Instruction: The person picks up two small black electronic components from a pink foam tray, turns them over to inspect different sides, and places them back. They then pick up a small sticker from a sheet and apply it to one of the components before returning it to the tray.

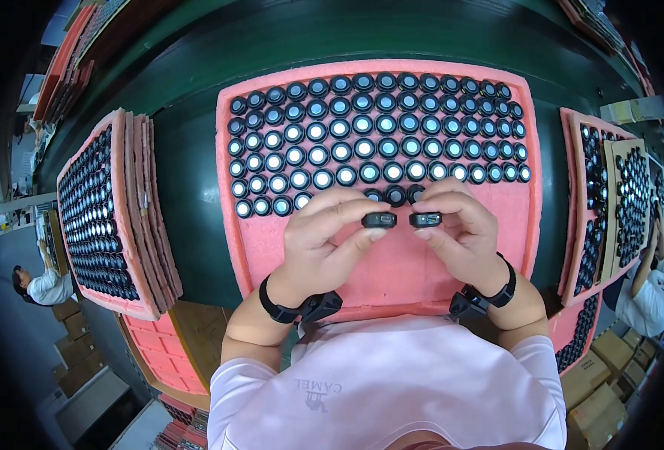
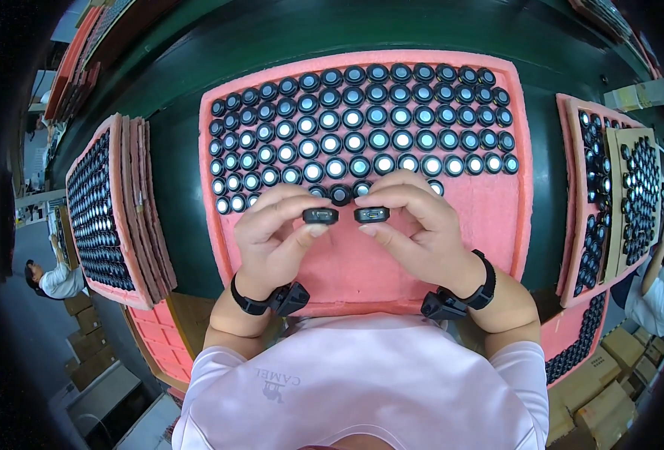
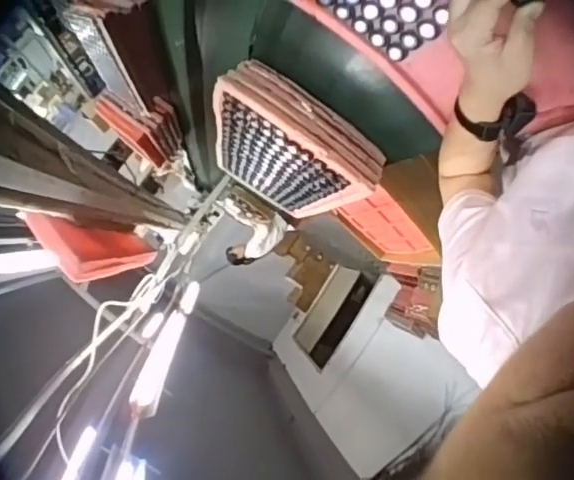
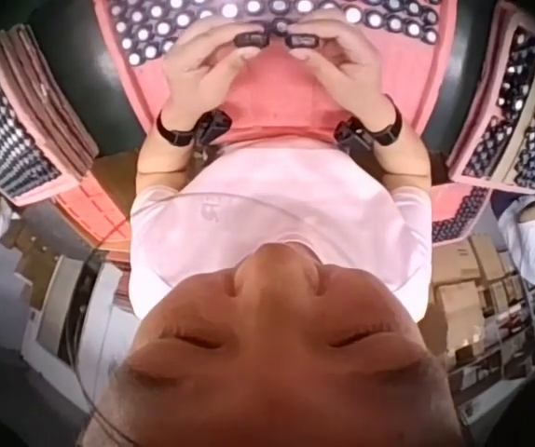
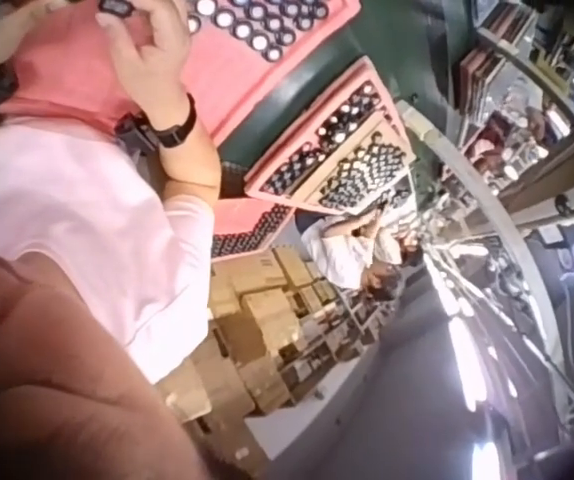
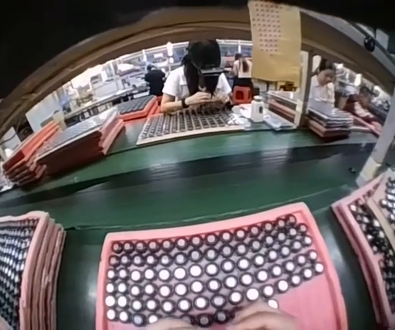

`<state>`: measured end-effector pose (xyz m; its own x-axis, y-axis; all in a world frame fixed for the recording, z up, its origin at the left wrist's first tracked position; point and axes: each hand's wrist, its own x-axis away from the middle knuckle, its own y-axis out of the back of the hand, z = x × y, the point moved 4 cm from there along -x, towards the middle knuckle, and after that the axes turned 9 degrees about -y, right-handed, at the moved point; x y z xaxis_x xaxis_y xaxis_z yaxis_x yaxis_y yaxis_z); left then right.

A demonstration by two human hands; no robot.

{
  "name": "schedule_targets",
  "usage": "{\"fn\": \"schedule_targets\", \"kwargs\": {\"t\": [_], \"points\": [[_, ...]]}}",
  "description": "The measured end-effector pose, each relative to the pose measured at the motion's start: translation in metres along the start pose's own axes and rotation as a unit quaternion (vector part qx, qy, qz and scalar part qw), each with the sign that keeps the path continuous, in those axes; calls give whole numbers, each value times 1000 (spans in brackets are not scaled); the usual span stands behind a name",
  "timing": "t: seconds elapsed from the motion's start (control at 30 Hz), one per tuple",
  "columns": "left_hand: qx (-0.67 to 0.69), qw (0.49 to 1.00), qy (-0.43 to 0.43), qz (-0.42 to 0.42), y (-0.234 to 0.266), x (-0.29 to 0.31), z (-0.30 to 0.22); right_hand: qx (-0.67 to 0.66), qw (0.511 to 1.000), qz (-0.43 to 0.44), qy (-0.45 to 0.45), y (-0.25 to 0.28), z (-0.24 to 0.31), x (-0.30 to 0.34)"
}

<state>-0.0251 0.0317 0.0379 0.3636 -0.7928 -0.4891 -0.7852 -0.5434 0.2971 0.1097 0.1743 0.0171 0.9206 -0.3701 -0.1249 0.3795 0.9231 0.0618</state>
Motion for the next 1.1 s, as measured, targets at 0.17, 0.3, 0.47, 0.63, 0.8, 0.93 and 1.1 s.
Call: {"fn": "schedule_targets", "kwargs": {"t": [0.17,0.3,0.47,0.63,0.8,0.93,1.1], "points": [[182,973,142,-25,-10,8,18,15,1000,8,-16,-2,1,-1],[325,920,217,-43,-16,10,26,-45,999,-2,-17,-3,-2,-4],[391,879,264,-72,-16,12,27,-102,990,-9,-102,-1,-11,-6],[388,862,312,-98,-18,13,29,-132,979,-28,-152,3,-17,-9],[395,873,275,-80,-16,13,37,-184,969,-71,-150,8,-26,-14],[326,921,185,-105,-15,8,35,-81,973,-130,-170,37,-14,-17],[261,949,135,-115,-12,7,23,6,959,-266,-97,107,-4,-11]]}}
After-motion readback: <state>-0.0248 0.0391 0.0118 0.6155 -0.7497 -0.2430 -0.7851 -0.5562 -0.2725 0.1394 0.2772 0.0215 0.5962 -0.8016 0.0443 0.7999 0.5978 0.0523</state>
